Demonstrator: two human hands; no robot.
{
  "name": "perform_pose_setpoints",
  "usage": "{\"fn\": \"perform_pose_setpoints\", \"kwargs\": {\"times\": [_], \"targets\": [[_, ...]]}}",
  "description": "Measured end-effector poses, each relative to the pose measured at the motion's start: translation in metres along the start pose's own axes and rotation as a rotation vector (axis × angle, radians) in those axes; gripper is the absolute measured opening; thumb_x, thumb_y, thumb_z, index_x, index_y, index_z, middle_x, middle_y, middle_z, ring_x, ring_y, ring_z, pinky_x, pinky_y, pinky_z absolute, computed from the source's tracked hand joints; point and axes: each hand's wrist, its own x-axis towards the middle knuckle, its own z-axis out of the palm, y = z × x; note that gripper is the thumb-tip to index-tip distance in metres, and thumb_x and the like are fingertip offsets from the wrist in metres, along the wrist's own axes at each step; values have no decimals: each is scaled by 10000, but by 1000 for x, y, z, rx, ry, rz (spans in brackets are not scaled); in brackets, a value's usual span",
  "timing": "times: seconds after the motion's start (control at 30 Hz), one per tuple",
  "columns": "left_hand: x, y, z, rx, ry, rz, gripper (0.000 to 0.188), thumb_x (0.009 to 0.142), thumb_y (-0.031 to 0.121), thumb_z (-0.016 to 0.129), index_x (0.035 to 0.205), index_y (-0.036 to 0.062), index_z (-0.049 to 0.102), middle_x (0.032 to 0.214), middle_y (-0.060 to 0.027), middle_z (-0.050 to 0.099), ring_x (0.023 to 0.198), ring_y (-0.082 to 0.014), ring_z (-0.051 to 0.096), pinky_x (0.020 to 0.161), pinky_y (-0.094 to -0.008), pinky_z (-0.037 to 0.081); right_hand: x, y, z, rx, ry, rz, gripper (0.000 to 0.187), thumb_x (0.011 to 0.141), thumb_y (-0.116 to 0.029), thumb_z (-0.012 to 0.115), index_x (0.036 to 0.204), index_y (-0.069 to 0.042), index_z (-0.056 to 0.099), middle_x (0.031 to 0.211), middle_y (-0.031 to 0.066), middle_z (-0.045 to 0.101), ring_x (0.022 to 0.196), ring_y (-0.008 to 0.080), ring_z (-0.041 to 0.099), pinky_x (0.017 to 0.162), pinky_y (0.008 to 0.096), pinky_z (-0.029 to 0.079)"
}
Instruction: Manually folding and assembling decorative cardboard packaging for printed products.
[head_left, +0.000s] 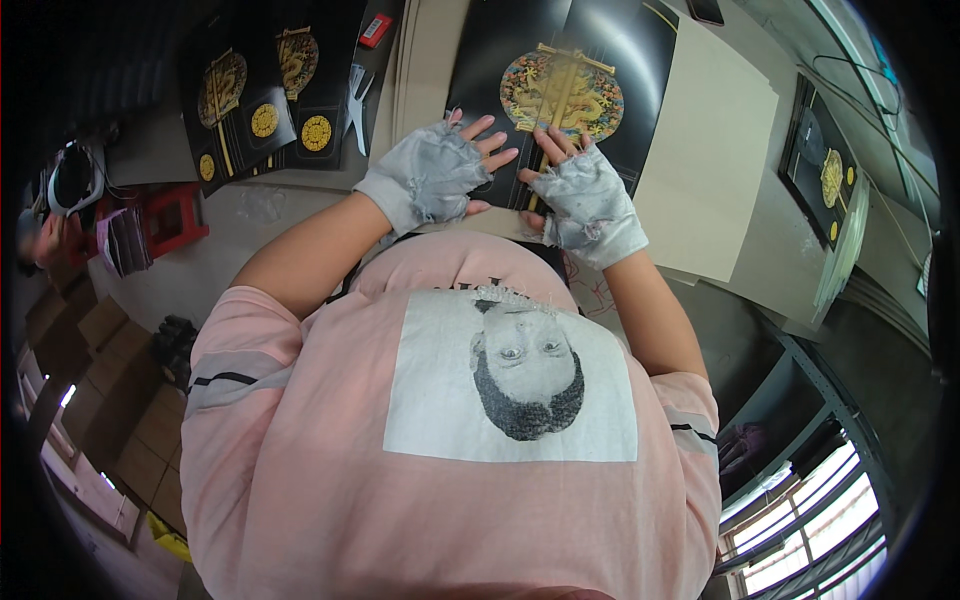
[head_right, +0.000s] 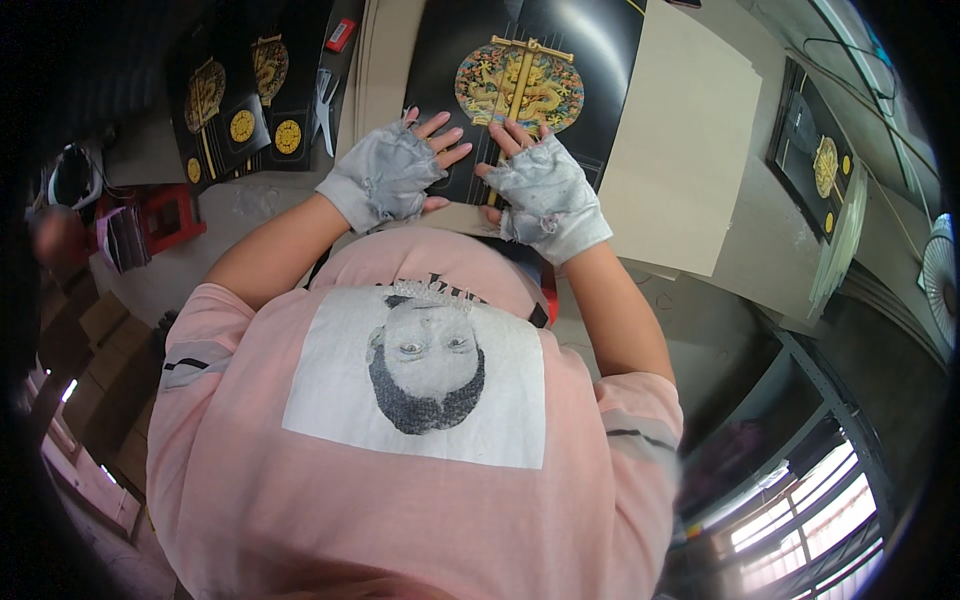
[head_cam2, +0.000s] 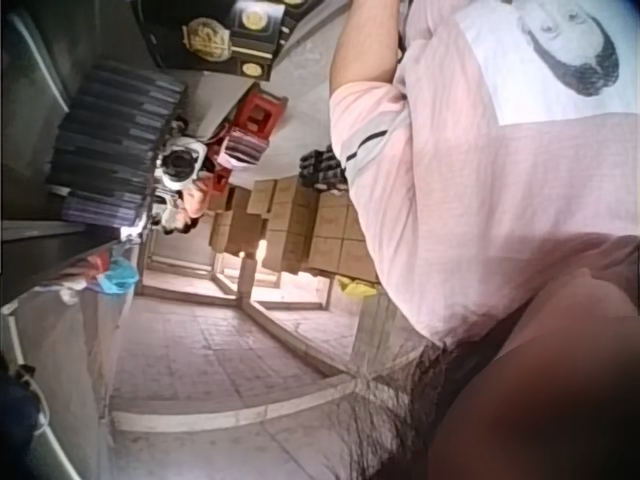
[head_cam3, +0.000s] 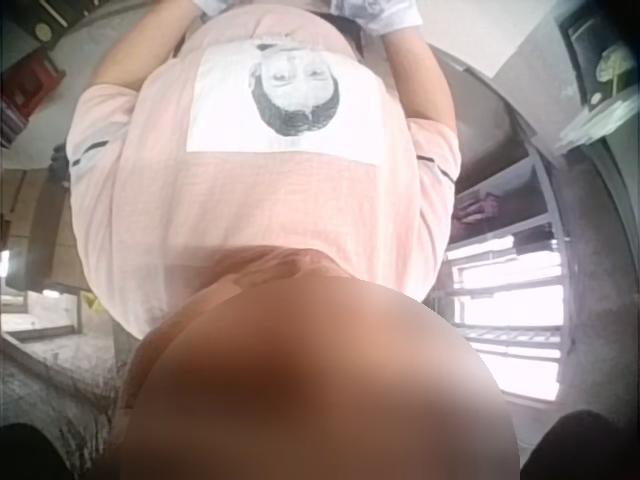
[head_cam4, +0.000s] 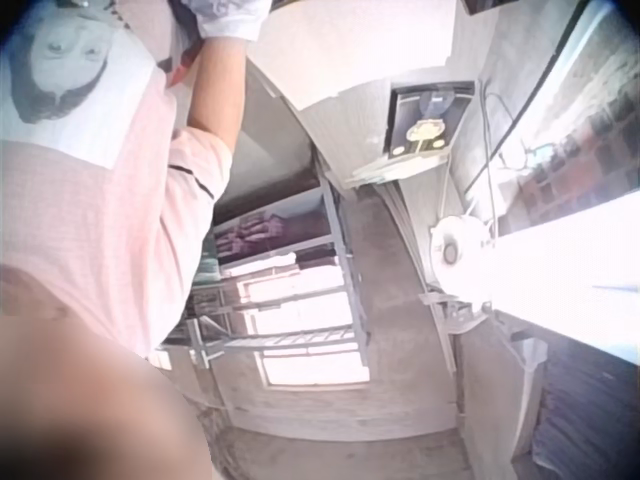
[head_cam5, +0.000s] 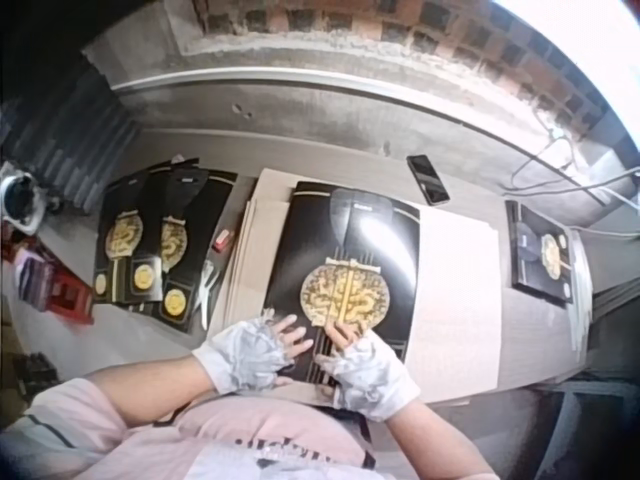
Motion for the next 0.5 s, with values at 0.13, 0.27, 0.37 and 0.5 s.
{"fn": "perform_pose_setpoints", "kwargs": {"times": [0.13, 0.27, 0.37, 0.5], "targets": [[1, 0, -3, 18, -23, 0, 824, 946, 664, 546, 1582, 152, 438, 1640, -80, 435, 1566, -319, 300, 1287, -551, 180, -1, -1, -2, -23, 6, 10, 545, 820, -496, 709, 1301, -240, 732, 1576, 180, 500, 1509, 316, 417, 1268, 539, 246], [1, 0, -1, -2, -8, 1, 827, 942, 668, 549, 1582, 156, 439, 1635, -87, 440, 1562, -322, 308, 1285, -551, 182, 1, -3, -7, -41, -20, 21, 563, 825, -504, 711, 1323, -242, 721, 1575, 181, 501, 1509, 314, 416, 1266, 539, 247], [0, 0, 0, 1, 22, 7, 829, 939, 664, 555, 1583, 155, 437, 1625, -88, 452, 1555, -322, 320, 1282, -552, 187, 0, -3, -5, -49, -15, 23, 572, 829, -505, 706, 1335, -240, 715, 1576, 180, 501, 1508, 316, 417, 1263, 538, 253], [0, 3, -12, -42, 32, -12, 835, 936, 659, 561, 1584, 149, 433, 1593, -88, 485, 1525, -308, 366, 1279, -535, 206, -1, -2, -1, -81, -15, 22, 602, 833, -529, 686, 1356, -231, 701, 1577, 176, 501, 1502, 322, 422, 1263, 543, 250]]}}
